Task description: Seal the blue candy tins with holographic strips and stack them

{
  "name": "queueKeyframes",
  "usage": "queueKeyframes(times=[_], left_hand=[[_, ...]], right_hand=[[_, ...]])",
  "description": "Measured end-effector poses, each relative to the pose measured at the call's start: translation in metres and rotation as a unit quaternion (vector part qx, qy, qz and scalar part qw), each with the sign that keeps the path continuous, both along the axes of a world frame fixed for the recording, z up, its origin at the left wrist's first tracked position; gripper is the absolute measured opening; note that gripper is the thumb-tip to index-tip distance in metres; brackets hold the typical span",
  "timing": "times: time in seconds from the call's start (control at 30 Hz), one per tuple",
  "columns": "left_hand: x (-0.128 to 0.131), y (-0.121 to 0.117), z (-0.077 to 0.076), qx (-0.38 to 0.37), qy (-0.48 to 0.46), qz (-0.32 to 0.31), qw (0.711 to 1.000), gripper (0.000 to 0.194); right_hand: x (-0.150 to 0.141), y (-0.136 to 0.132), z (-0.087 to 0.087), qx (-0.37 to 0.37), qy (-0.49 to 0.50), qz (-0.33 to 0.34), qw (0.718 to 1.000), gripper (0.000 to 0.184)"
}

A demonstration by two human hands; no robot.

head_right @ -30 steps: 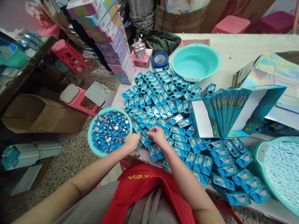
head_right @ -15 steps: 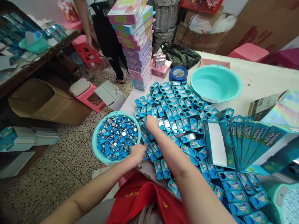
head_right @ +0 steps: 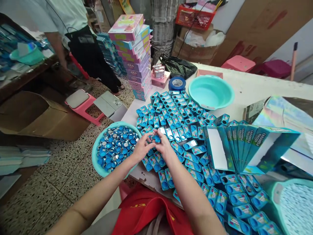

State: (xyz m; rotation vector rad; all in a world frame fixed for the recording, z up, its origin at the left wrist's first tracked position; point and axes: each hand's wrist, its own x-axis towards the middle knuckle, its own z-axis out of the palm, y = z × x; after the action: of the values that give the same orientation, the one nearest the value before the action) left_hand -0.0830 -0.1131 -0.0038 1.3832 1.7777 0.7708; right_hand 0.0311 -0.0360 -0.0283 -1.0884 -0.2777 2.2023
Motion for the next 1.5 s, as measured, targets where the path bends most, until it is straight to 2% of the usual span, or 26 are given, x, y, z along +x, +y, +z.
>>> queueKeyframes(times=[0.03,0.13,0.23,0.3,0.4,0.47,0.57,0.7,0.83,0.93,1.07,1.23,1.37,1.5], left_hand=[[0.0,0.007,0.0,0.017,0.006,-0.011,1.0,0.037],[-0.002,0.02,-0.001,0.022,0.016,-0.047,0.999,0.024],[-0.011,0.024,-0.001,0.026,0.012,-0.069,0.997,0.02],[-0.019,0.027,-0.001,-0.001,-0.011,-0.032,0.999,0.026],[-0.039,0.036,-0.003,-0.086,-0.114,0.093,0.985,0.037],[-0.057,0.047,-0.005,-0.128,-0.193,0.161,0.96,0.036],[-0.084,0.067,-0.007,-0.152,-0.238,0.195,0.939,0.029],[-0.102,0.095,-0.011,-0.16,-0.221,0.188,0.943,0.026],[-0.103,0.114,-0.019,-0.178,-0.189,0.171,0.95,0.031],[-0.103,0.121,-0.024,-0.178,-0.144,0.162,0.96,0.039],[-0.106,0.127,-0.026,-0.191,-0.078,0.143,0.968,0.038],[-0.112,0.128,-0.024,-0.193,0.004,0.072,0.979,0.025],[-0.112,0.128,-0.027,-0.167,0.085,0.04,0.981,0.031],[-0.115,0.133,-0.032,-0.144,0.154,0.052,0.976,0.032]], right_hand=[[-0.001,-0.004,0.001,-0.039,0.047,-0.03,0.998,0.009],[-0.005,-0.011,0.005,-0.081,0.064,-0.055,0.993,0.003],[-0.002,-0.012,0.008,-0.117,0.088,-0.06,0.987,0.015],[0.001,-0.012,0.008,-0.127,0.07,-0.05,0.988,0.027],[0.006,-0.015,0.008,-0.127,0.03,-0.013,0.991,0.034],[0.007,-0.018,0.008,-0.111,0.008,0.007,0.994,0.033],[0.007,-0.02,0.008,-0.074,-0.043,0.018,0.996,0.031],[0.006,-0.018,0.006,-0.014,-0.129,0.071,0.989,0.02],[0.001,-0.011,-0.001,0.107,-0.245,0.128,0.955,0.011],[-0.008,0.0,-0.007,0.159,-0.293,0.147,0.931,0.011],[-0.027,0.021,-0.008,0.237,-0.377,0.194,0.874,0.007],[-0.052,0.042,-0.007,0.328,-0.496,0.27,0.757,0.007],[-0.071,0.047,-0.008,0.348,-0.565,0.345,0.664,0.015],[-0.087,0.051,-0.007,0.349,-0.597,0.403,0.599,0.026]])
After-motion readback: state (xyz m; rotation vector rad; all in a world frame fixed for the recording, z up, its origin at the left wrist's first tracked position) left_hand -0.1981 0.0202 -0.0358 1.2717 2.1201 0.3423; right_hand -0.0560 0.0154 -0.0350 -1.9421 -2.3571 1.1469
